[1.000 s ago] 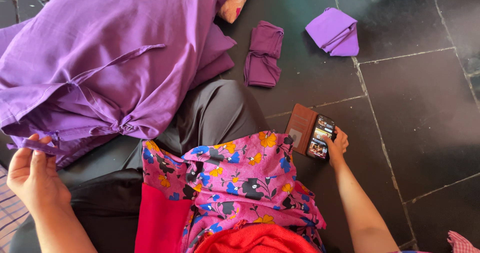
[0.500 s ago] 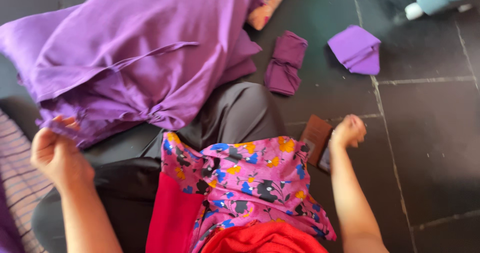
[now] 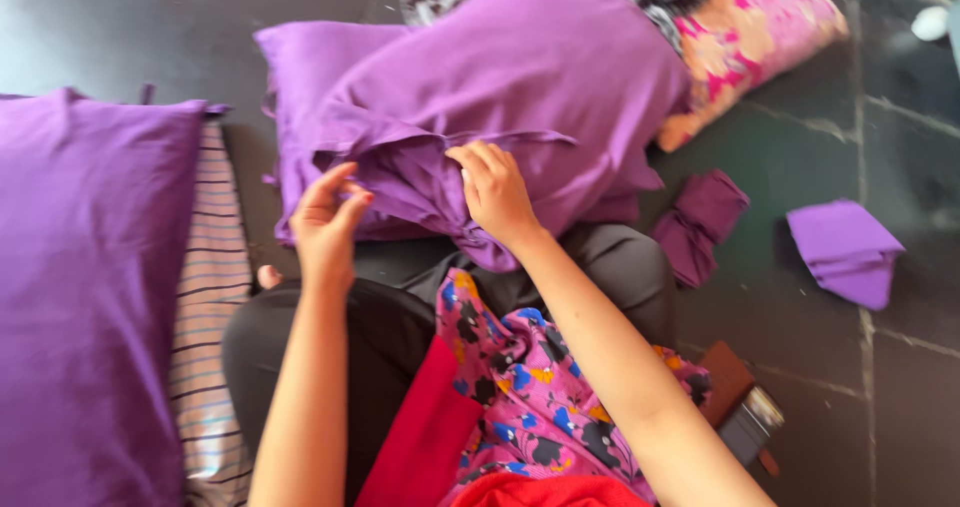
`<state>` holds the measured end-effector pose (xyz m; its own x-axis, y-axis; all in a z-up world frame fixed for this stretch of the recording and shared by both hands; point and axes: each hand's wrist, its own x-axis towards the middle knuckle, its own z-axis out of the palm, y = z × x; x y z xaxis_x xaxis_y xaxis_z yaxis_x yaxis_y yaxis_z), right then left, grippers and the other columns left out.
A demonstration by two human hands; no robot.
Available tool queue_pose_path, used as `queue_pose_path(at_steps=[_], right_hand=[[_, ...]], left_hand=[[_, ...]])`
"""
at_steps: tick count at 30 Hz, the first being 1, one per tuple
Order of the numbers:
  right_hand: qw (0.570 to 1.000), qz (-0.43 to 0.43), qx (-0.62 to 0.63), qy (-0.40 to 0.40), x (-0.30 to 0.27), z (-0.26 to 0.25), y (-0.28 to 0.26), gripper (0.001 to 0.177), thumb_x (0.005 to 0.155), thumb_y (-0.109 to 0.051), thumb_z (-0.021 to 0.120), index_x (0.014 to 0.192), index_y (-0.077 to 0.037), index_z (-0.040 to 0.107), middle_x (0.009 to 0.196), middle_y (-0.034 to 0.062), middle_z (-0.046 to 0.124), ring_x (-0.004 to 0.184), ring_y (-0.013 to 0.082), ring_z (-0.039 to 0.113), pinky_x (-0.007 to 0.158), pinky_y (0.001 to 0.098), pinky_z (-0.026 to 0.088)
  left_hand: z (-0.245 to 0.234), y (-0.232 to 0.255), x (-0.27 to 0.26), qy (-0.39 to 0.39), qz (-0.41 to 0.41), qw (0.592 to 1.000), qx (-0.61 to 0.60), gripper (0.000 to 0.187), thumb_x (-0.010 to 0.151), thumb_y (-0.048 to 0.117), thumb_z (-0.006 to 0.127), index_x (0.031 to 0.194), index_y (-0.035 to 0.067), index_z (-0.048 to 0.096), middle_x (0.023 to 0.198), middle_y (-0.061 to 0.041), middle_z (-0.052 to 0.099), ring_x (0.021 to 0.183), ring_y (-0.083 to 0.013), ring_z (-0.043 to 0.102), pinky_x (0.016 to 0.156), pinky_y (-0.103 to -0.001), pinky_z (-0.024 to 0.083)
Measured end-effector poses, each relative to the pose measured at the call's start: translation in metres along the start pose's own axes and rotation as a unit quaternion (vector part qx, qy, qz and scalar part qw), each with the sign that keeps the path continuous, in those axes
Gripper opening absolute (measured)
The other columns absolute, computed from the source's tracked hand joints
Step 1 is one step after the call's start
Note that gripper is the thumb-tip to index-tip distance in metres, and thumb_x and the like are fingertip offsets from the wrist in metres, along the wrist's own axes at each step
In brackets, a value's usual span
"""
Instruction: The person ties the fabric strings of purple pillowcases by hand and smooths the fabric.
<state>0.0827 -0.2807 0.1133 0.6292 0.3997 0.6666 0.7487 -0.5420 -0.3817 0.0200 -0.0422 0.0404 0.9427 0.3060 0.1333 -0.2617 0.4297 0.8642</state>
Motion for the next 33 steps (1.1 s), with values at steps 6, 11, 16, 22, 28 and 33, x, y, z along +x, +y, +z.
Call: queue_pose_path(at_steps=[6,11,16,22,28,33], right_hand=[[0.946,0.292,0.135,0.040,0.004,0.031,0.015,0.024,0.098,-0.011,0.063,0.121,-0.008,0.062,0.104,0.0062,0.071,0.090,0.0157,0.068,0.079,0.0329,0.051],[0.912,0.195,0.352,0.082,0.022,0.031,-0.008,0.043,0.093,-0.003,0.065,0.134,-0.006,0.053,0.128,0.0020,0.060,0.113,0.0109,0.059,0.093,0.0278,0.047],[0.952,0.135,0.272,0.028,0.021,0.045,-0.041,0.026,0.095,0.001,0.069,0.121,-0.003,0.065,0.111,0.0021,0.070,0.104,0.0127,0.067,0.096,0.0281,0.052],[0.842,0.210,0.496,-0.006,0.025,0.065,-0.046,0.022,0.100,0.005,0.065,0.120,-0.004,0.067,0.105,0.0042,0.071,0.098,0.0125,0.064,0.091,0.0288,0.050],[0.984,-0.114,0.085,-0.104,0.045,0.045,-0.074,0.033,0.089,-0.005,0.064,0.119,-0.019,0.071,0.112,0.0016,0.075,0.121,0.0222,0.062,0.105,0.0399,0.032],[0.951,-0.107,0.183,-0.227,0.064,0.042,-0.064,0.053,0.094,-0.003,0.054,0.146,-0.013,0.057,0.127,0.0038,0.070,0.127,0.0180,0.060,0.112,0.0381,0.030]], left_hand=[[0.016,0.004,0.004,0.047,0.022,0.999,-0.018,0.035,0.107,0.001,0.063,0.142,-0.001,0.065,0.110,-0.006,0.067,0.084,-0.0056,0.051,0.074,-0.019,0.041],[0.029,0.011,0.010,0.006,0.069,0.996,-0.055,0.043,0.101,-0.005,0.051,0.143,0.000,0.058,0.125,-0.010,0.068,0.081,-0.0072,0.053,0.077,-0.022,0.047],[0.023,0.017,0.011,-0.022,0.077,0.996,-0.033,0.043,0.102,-0.006,0.048,0.143,-0.001,0.058,0.131,-0.014,0.068,0.079,-0.0095,0.056,0.079,-0.023,0.048],[0.008,0.001,0.009,-0.049,0.034,0.998,-0.035,0.050,0.093,-0.008,0.052,0.143,-0.002,0.056,0.130,-0.013,0.066,0.087,-0.0094,0.058,0.081,-0.025,0.050],[-0.012,-0.024,0.010,-0.101,-0.039,0.992,-0.060,0.037,0.097,-0.003,0.064,0.133,-0.002,0.058,0.102,-0.006,0.067,0.086,-0.0109,0.063,0.078,-0.027,0.052],[-0.023,-0.042,0.006,-0.125,-0.068,0.989,0.036,0.015,0.106,0.008,0.067,0.102,-0.006,0.069,0.083,-0.003,0.065,0.075,-0.0098,0.056,0.070,-0.027,0.044]])
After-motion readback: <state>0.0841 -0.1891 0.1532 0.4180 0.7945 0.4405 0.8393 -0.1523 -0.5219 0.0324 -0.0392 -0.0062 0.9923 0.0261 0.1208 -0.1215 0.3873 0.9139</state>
